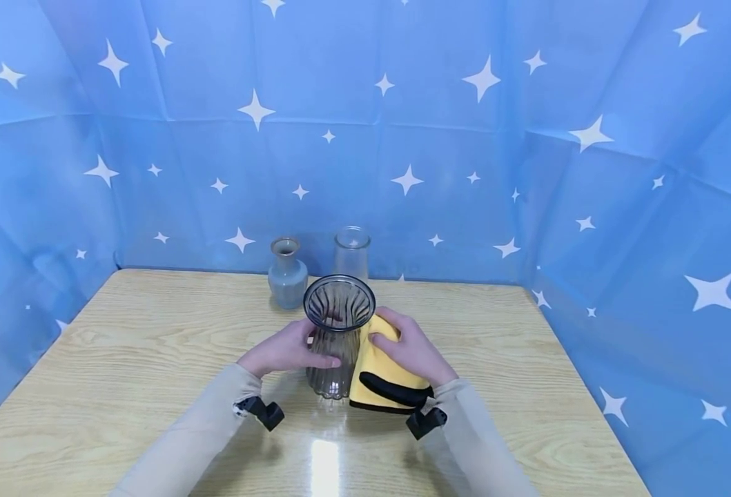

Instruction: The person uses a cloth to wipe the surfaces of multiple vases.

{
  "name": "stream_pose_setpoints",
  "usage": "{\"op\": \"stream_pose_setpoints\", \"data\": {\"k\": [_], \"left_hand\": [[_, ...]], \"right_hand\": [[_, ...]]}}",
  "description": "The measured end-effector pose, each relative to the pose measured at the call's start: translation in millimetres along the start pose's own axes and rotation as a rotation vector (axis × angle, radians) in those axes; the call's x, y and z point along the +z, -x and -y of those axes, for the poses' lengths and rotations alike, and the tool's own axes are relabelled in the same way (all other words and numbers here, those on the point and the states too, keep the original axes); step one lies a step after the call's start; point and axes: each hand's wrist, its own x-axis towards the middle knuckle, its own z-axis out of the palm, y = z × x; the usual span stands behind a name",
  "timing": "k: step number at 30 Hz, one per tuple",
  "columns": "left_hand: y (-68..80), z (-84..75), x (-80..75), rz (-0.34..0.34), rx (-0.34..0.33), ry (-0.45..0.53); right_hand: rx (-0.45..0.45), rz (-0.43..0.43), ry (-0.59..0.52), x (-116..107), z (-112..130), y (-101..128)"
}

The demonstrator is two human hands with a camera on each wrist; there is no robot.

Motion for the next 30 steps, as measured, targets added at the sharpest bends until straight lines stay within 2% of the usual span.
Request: {"op": "stream_pose_setpoints", "data": {"k": [4,11,13,16,20,25,30], "left_hand": [[-1.2,2.6,1.4,0.002,0.006,0.027],[-1.8,7.7,4.6,0.013,0.002,0.072],[-2.1,8.0,4.5,0.019,0.002,0.077],[-2.5,8.4,3.9,0.025,0.003,0.076],[-2.6,7.2,1.7,0.037,-0.009,0.094],[-3.7,6.7,0.6,0.067,-0.016,0.115],[-3.3,6.3,-1.1,0.064,0.001,0.085]], "right_hand": [[-0.004,-0.058,-0.104,-1,6,1],[0.013,-0.164,-0.393,1,11,3],[-0.004,-0.189,-0.422,1,13,3],[-0.036,-0.212,-0.365,-1,14,1],[-0.06,-0.215,-0.224,0,10,-5],[-0.099,-0.147,-0.043,3,3,-12],[-0.095,-0.053,0.149,5,-4,-11]]}}
